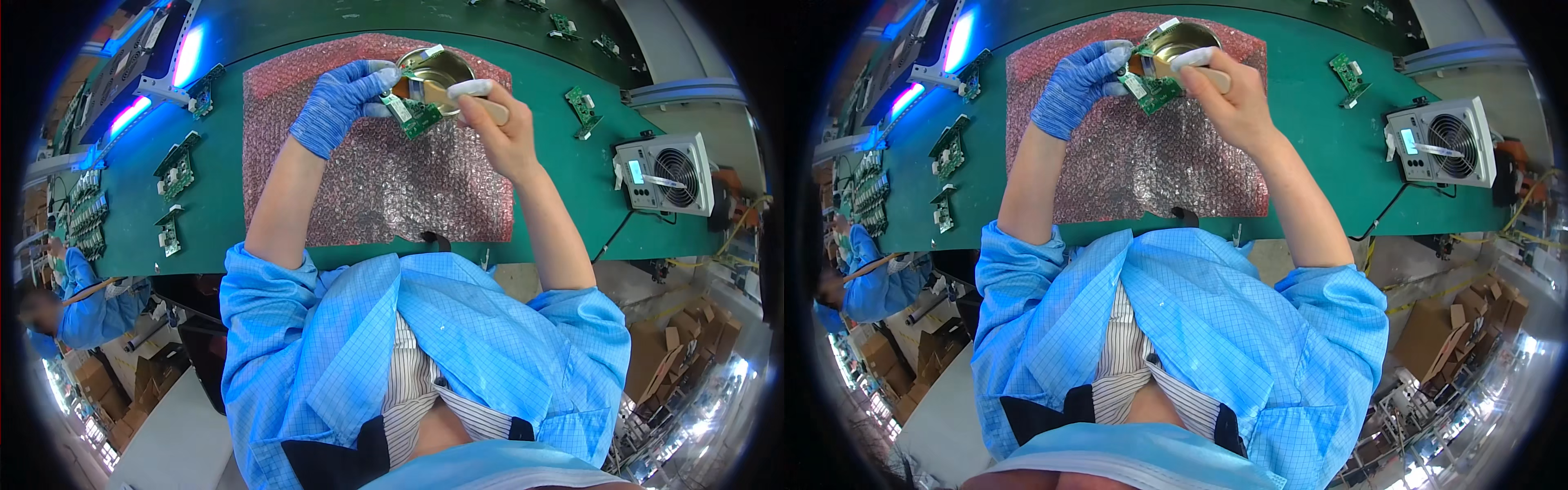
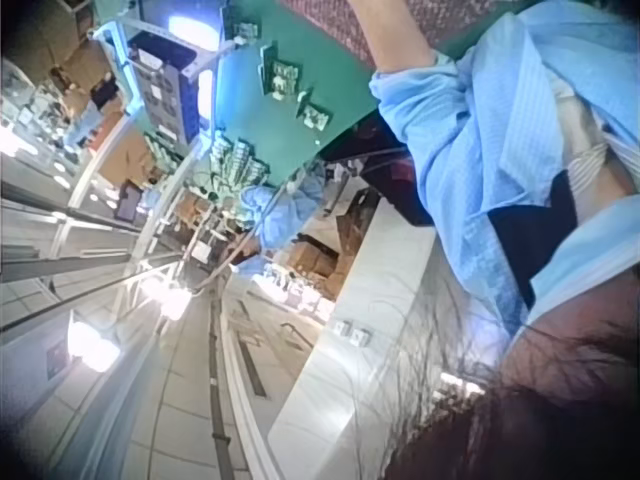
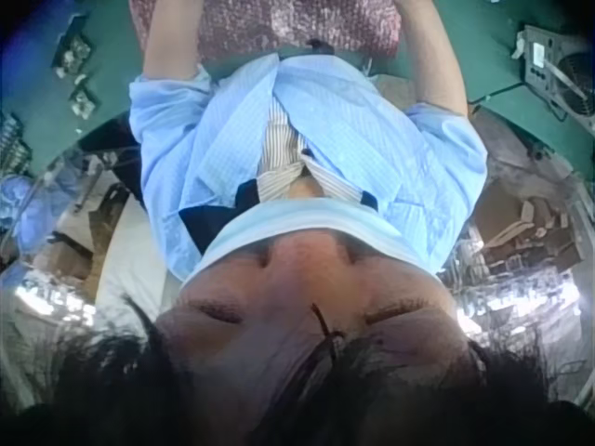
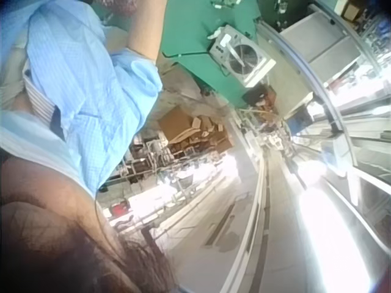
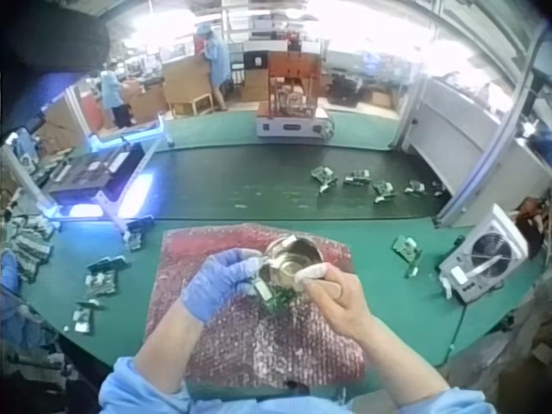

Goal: Applying a liquid coating to printed circuit boards using a brush at an assembly station.

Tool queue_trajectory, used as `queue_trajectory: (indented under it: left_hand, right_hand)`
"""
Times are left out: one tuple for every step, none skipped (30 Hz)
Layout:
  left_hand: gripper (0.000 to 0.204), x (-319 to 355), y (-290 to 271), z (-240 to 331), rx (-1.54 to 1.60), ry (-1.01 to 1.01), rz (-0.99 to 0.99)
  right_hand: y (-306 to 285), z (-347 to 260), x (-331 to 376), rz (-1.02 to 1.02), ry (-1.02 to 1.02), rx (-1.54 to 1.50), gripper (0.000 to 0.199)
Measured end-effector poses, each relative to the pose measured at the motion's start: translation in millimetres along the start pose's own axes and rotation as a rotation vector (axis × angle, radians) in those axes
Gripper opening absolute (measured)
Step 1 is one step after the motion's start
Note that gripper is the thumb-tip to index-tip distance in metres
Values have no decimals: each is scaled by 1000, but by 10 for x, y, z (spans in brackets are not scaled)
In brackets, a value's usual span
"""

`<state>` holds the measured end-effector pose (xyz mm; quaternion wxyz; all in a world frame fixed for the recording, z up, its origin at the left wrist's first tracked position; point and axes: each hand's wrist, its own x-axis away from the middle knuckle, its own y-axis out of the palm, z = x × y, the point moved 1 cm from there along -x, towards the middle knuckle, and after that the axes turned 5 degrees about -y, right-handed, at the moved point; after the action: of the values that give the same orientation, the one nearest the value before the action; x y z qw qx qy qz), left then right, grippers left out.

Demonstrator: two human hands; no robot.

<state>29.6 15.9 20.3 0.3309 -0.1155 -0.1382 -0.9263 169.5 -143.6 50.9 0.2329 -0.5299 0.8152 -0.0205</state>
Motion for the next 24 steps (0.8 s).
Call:
queue_trajectory:
  left_hand:
    - [30,1,-19,-14,0,30,11]
    - [29,-1,-40,-30,1,60,22]
    - [29,-7,-65,-52,2,58,23]
    - [29,-2,-88,-66,45,55,17]
    - [29,6,-106,-81,89,52,11]
    - [29,13,-121,-92,90,50,12]
    - [29,22,-115,-82,72,52,21]
    - [29,30,-110,-77,54,55,31]
    - [29,32,-107,-82,55,52,31]
    - [29,25,-101,-86,15,52,28]
    - [29,26,-93,-84,-26,51,25]
    - [29,33,-78,-83,-26,49,24]
    - [29,45,-47,-66,-44,51,12]
    - [29,53,-29,-57,-61,53,1]
    - [29,45,-34,-63,-63,51,-1]
    - [29,34,-58,-66,-61,60,16]
    - [29,34,-83,-67,-59,68,33]
    - [29,43,-111,-68,-59,69,36]
    - [29,58,-128,-66,-15,57,23]
    - [29,70,-143,-65,29,44,10]
    - [29,75,-160,-66,30,43,10]
    - [29,74,-164,-62,22,59,11]
    - [30,73,-161,-62,14,76,11]
    - [30,72,-150,-69,14,75,9]
  right_hand:
    - [48,-25,1,-26,-36,36,14]
    - [47,-45,14,-28,-35,35,14]
    - [39,-76,28,-99,-100,144,13]
    - [28,-111,46,-172,-164,253,12]
    - [-7,-140,72,-222,-151,273,12]
    - [-52,-165,101,-225,-149,272,12]
    - [-102,-181,134,-273,-83,291,11]
    - [-126,-189,153,-321,-17,310,11]
    - [-126,-197,153,-322,-14,310,11]
    - [-127,-205,149,-250,-35,250,12]
    - [-121,-207,145,-178,-55,190,12]
    - [-84,-192,126,-177,-53,190,12]
    - [-37,-173,91,-142,-110,203,13]
    - [-14,-154,73,-106,-167,216,14]
    - [-17,-118,88,-104,-165,216,14]
    - [-15,-68,110,-179,-150,271,14]
    - [-23,-42,126,-254,-135,327,14]
    - [-65,-53,149,-256,-137,325,14]
    - [-126,-80,193,-291,-73,295,14]
    - [-172,-97,216,-326,-10,265,14]
    - [-205,-108,208,-327,-8,265,14]
    - [-253,-118,193,-248,70,189,15]
    - [-284,-119,179,-168,148,113,16]
    - [-287,-117,161,-166,149,114,16]
